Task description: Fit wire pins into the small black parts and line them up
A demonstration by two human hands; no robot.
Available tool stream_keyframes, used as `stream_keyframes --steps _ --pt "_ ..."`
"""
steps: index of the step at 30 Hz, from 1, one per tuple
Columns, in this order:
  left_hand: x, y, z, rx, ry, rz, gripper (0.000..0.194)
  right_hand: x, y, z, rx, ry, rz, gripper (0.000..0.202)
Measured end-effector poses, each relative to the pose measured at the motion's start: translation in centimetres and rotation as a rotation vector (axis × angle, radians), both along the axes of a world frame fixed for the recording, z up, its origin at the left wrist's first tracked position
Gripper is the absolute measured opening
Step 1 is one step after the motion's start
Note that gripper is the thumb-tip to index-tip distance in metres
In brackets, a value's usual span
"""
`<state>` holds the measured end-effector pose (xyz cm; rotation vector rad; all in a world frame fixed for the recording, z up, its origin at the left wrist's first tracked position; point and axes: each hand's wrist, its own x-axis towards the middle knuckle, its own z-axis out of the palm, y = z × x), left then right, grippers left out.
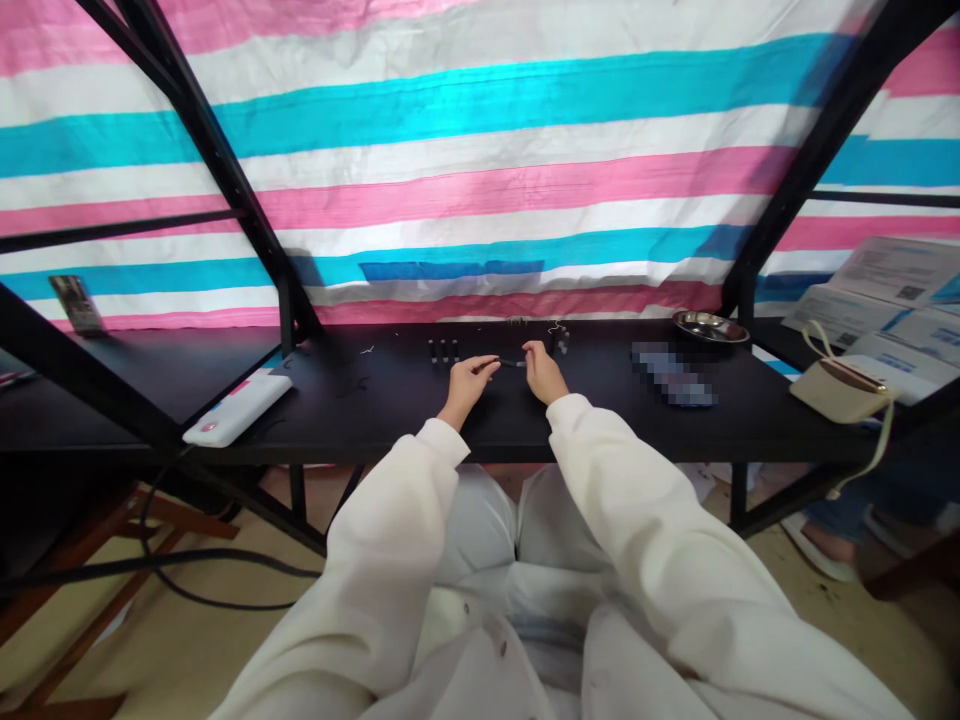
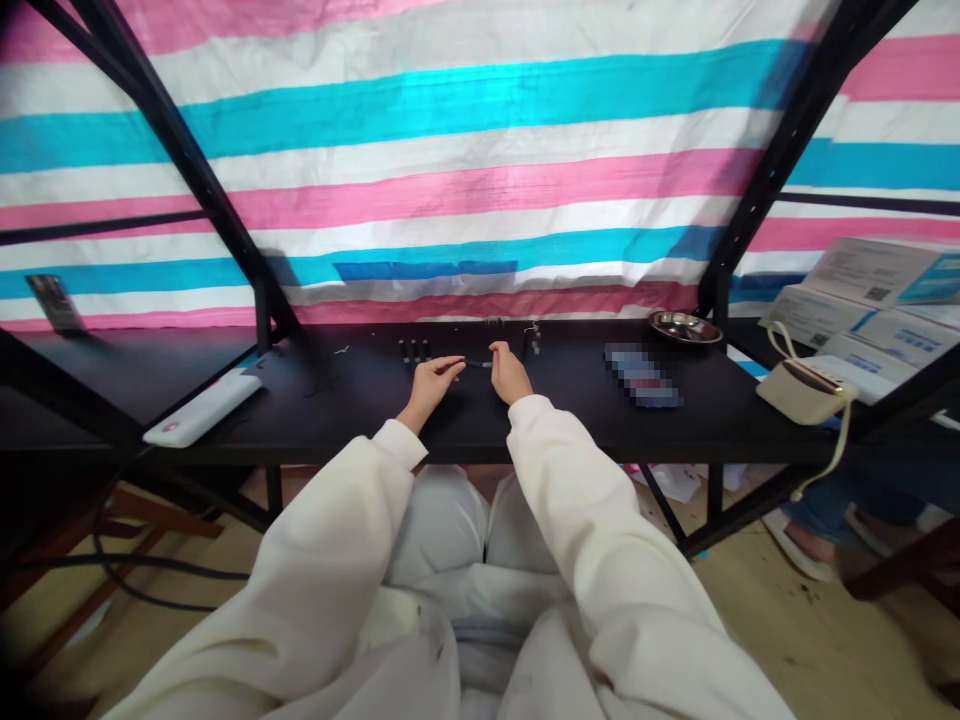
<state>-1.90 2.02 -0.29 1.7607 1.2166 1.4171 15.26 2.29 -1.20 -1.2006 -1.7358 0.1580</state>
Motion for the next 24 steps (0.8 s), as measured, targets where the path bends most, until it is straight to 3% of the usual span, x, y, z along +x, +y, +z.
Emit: stream_keyframes --steps 14,18,24 --pt "0.1 -0.3 -0.2 -0.092 0.061 -0.087 0.038 -0.1 -0.1 0.0 -0.005 0.11 0.086 0.029" --pt "0.1 -0.3 -0.4 -0.066 0.09 -0.128 0.038 -0.5 0.4 -0.3 -0.07 0.362 0.223 0.03" --pt "0.1 -0.3 -0.5 -0.036 0.154 -0.137 0.039 -1.2 0.9 -0.3 -0.331 0.782 0.444 0.03"
